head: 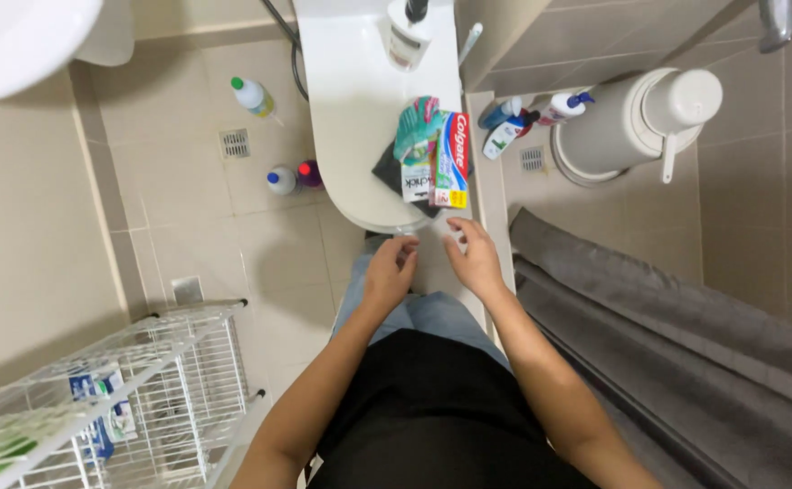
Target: The person organizes various bathroom items onto a white wire rack. They place a toothbrush and toothpaste, several bottles of liquid soap, a pack of tissues, a box of toothpaste, and a folded black towel onto the shelves. The items are taken from the sink area and arranged on the rack.
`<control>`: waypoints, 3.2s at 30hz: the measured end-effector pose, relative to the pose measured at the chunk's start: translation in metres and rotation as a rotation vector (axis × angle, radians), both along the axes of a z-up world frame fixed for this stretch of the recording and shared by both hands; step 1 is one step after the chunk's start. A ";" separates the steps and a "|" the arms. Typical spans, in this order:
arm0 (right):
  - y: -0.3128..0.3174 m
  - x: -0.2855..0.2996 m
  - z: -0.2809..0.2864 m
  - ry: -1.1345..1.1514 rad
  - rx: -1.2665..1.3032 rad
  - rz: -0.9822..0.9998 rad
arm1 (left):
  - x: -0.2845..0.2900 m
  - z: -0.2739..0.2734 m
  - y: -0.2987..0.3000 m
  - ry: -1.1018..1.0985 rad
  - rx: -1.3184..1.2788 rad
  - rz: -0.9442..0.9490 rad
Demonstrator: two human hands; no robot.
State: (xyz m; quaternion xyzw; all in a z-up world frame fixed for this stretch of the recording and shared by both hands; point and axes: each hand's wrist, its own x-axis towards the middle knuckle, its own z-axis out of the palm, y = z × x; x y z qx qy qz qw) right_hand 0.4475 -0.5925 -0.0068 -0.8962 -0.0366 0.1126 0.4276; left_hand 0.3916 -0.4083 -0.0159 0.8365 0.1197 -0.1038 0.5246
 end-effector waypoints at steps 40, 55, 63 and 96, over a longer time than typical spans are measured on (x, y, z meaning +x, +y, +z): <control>0.093 0.055 0.012 -0.834 0.031 0.951 | -0.028 0.039 -0.040 -0.190 -0.119 1.199; 0.157 -0.130 0.016 -0.747 0.396 1.446 | -0.195 -0.014 -0.042 -0.347 -0.219 2.038; 0.173 -0.229 -0.012 -0.260 0.174 1.526 | -0.290 -0.042 -0.016 -0.362 -0.323 2.209; 0.453 -0.456 -0.318 0.173 0.245 1.632 | -0.505 -0.287 0.220 -0.919 -0.200 2.442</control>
